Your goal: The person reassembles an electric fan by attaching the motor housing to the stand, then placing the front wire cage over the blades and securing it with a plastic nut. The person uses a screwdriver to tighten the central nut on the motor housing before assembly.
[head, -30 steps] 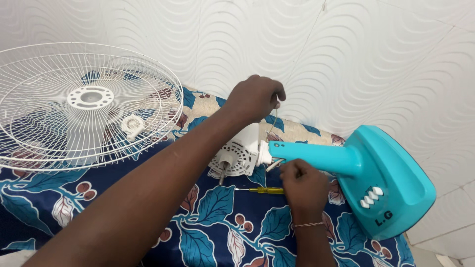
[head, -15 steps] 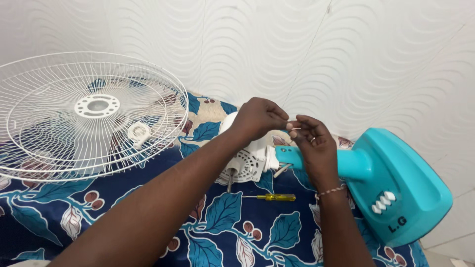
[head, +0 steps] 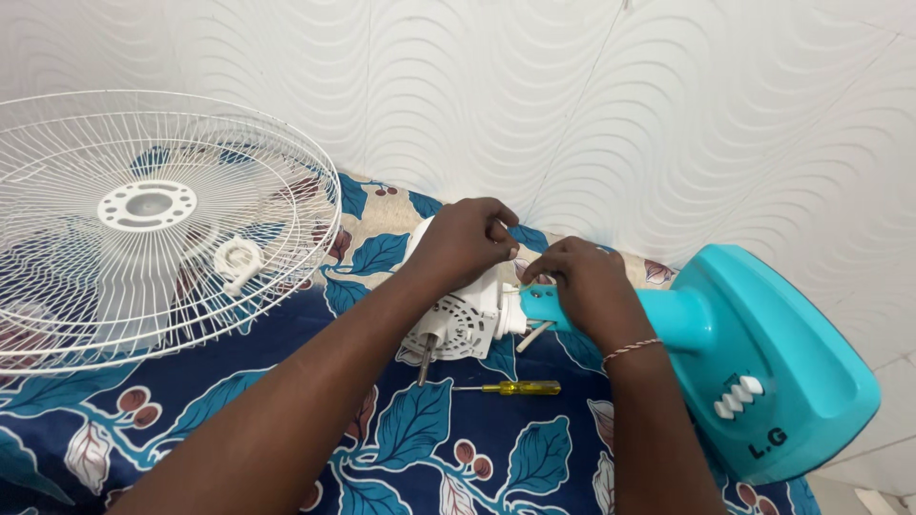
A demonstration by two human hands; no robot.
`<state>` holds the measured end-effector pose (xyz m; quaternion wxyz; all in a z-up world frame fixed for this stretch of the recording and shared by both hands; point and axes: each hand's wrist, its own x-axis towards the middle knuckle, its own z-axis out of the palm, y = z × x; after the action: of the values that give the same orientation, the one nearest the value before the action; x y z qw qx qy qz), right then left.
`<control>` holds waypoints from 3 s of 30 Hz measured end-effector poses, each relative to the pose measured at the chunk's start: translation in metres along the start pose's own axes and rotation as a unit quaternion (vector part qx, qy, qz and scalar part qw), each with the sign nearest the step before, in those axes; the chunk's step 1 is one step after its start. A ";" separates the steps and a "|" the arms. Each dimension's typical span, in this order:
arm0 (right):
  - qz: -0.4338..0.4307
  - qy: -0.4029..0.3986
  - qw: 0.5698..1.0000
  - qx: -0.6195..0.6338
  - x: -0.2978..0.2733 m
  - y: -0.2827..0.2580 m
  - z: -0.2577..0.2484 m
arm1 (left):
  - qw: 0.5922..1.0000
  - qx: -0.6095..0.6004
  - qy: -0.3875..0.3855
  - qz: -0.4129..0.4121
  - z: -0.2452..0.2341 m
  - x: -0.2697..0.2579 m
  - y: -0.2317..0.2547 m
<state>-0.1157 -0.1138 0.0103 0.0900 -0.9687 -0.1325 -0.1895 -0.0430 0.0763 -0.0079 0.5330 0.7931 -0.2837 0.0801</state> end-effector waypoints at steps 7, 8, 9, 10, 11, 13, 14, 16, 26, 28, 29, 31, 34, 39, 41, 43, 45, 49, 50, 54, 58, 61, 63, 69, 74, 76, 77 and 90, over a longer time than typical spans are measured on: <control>-0.026 0.079 0.997 0.000 0.008 -0.006 0.001 | 0.997 0.075 -0.017 -0.010 0.001 -0.002 0.006; -0.012 0.075 0.997 0.015 0.009 -0.007 0.001 | 0.997 0.069 -0.015 -0.012 0.001 -0.002 0.006; 0.002 0.072 0.997 0.031 0.010 -0.008 0.001 | 0.998 0.063 -0.013 -0.013 0.001 -0.001 0.006; 0.024 0.051 0.997 0.052 0.010 -0.010 0.004 | 0.998 0.058 -0.003 -0.014 0.000 -0.002 0.006; 0.046 0.029 0.996 0.074 0.011 -0.013 0.008 | 0.998 0.053 0.006 -0.014 0.000 -0.002 0.005; 0.086 0.003 0.986 0.140 0.011 -0.015 0.013 | 0.999 0.040 0.020 -0.019 0.000 -0.001 0.004; 0.103 -0.004 0.977 0.186 0.010 -0.016 0.016 | 0.999 0.033 0.026 -0.026 0.000 0.000 0.003; 0.103 -0.014 0.959 0.264 0.010 -0.015 0.019 | 0.999 0.021 0.029 -0.034 0.000 -0.001 0.003; -0.006 0.046 0.986 0.162 -0.004 -0.016 0.001 | 0.997 0.052 0.017 -0.046 0.000 -0.001 0.006; 0.018 0.053 0.988 0.142 -0.009 -0.017 -0.004 | 0.997 0.055 0.018 -0.046 0.001 -0.001 0.006; 0.054 0.044 0.989 0.130 -0.012 -0.017 -0.006 | 0.997 0.053 0.022 -0.042 0.002 -0.002 0.006; 0.086 0.038 0.987 0.132 -0.013 -0.018 -0.007 | 0.998 0.051 0.025 -0.035 0.002 0.001 0.006; 0.073 0.048 0.983 0.159 -0.015 -0.022 -0.001 | 0.998 0.052 0.023 -0.035 0.004 0.000 0.005; -0.017 0.099 0.986 0.135 -0.010 -0.033 0.016 | 0.998 0.051 0.013 -0.043 0.003 -0.001 0.005; 0.071 0.077 0.960 0.260 -0.011 -0.033 0.016 | 0.998 0.051 0.019 -0.045 0.002 -0.001 0.006; 0.099 0.081 0.940 0.316 -0.013 -0.032 0.014 | 0.997 0.063 0.007 -0.038 0.001 -0.002 0.008; 0.068 0.115 0.943 0.303 -0.016 -0.025 0.006 | 0.996 0.084 -0.021 -0.021 0.002 -0.002 0.012; 0.042 0.084 0.963 0.252 -0.023 -0.016 -0.010 | 0.973 0.206 -0.104 0.005 0.004 -0.007 0.019; 0.034 0.055 0.972 0.224 -0.027 -0.012 -0.018 | 0.960 0.249 -0.129 0.016 0.006 -0.007 0.022; -0.094 0.010 0.976 0.196 -0.047 -0.014 -0.034 | 0.940 0.298 -0.169 -0.002 0.009 -0.006 0.028; -0.029 0.051 0.993 0.099 -0.081 -0.032 -0.018 | 0.935 0.312 -0.167 0.019 0.009 -0.010 0.030; -0.009 0.128 0.990 0.058 -0.089 -0.038 0.001 | 0.930 0.317 -0.185 0.000 0.010 -0.009 0.032; -0.004 0.166 0.986 0.026 -0.087 -0.040 0.009 | 0.929 0.321 -0.183 -0.009 0.009 -0.010 0.033; 0.088 0.198 0.974 0.068 -0.085 -0.034 0.011 | 0.939 0.305 -0.159 -0.008 0.011 -0.010 0.029; 0.061 0.237 0.970 0.001 -0.085 -0.040 0.020 | 0.942 0.306 -0.135 0.003 0.013 -0.010 0.026; 0.091 0.237 0.967 0.021 -0.086 -0.041 0.026 | 0.945 0.303 -0.124 0.003 0.014 -0.011 0.025; 0.142 0.220 0.963 0.065 -0.086 -0.041 0.029 | 0.946 0.302 -0.119 0.005 0.015 -0.011 0.024; 0.208 0.288 0.903 0.244 -0.088 -0.032 0.061 | 0.982 0.173 -0.072 -0.012 0.007 -0.007 0.014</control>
<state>-0.1823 -0.0889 -0.0760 0.3949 -0.8254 0.0617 -0.3987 -0.0575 0.0685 -0.0020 0.3671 0.8802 -0.2939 0.0641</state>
